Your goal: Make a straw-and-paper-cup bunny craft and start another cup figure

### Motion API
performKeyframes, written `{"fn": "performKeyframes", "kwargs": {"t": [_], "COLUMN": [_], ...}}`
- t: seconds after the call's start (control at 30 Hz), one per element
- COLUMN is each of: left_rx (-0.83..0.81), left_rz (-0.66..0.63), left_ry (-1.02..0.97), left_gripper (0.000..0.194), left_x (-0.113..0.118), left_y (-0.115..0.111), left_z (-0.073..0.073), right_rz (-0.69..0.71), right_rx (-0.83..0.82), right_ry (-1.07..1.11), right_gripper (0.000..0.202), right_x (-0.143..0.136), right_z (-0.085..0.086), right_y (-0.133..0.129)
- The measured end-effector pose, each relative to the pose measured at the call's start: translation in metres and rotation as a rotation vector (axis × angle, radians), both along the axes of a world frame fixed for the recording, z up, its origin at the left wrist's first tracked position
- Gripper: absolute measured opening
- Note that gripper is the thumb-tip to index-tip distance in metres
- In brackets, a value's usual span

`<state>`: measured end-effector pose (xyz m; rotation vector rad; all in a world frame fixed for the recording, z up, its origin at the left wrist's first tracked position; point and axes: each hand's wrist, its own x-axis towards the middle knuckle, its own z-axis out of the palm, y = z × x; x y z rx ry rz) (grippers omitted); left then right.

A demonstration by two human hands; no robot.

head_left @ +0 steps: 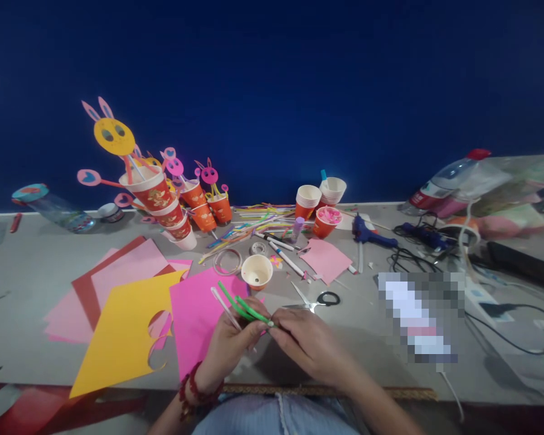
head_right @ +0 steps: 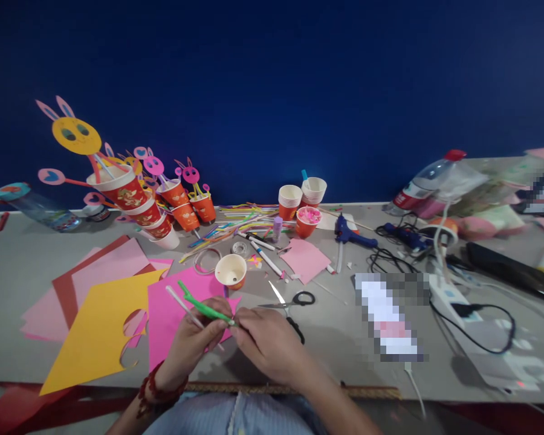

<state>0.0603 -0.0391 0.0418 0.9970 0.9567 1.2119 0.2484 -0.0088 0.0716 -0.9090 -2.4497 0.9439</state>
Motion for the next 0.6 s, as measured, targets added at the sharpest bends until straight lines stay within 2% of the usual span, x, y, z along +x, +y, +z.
{"fn": "performKeyframes", "kwargs": {"t": [0.13,0.4,0.6], "left_rx": [0.007,-0.128,-0.182], "left_rz": [-0.001,0.093,0.209], "left_ry": [0.029,-0.258,-0.264], "left_gripper": [0.026,0.040,0.045], "left_x": [-0.001,0.019,0.031], "left_y": [0.000,-0.005,-0.008], "left_z": [0.004,0.000,0.005], "right_rz": [-0.025,-0.046,-0.191], "right_rx": [0.086,0.220,0.335], "right_ry": [0.008,0.200,0.328], "right_gripper": [0.037,0.035,0.032], "right_x": [-0.001,-0.008,-0.021], "right_z": [-0.002,-0.008,-0.020], "right_y": [0.001,0.000,-0.008]}}
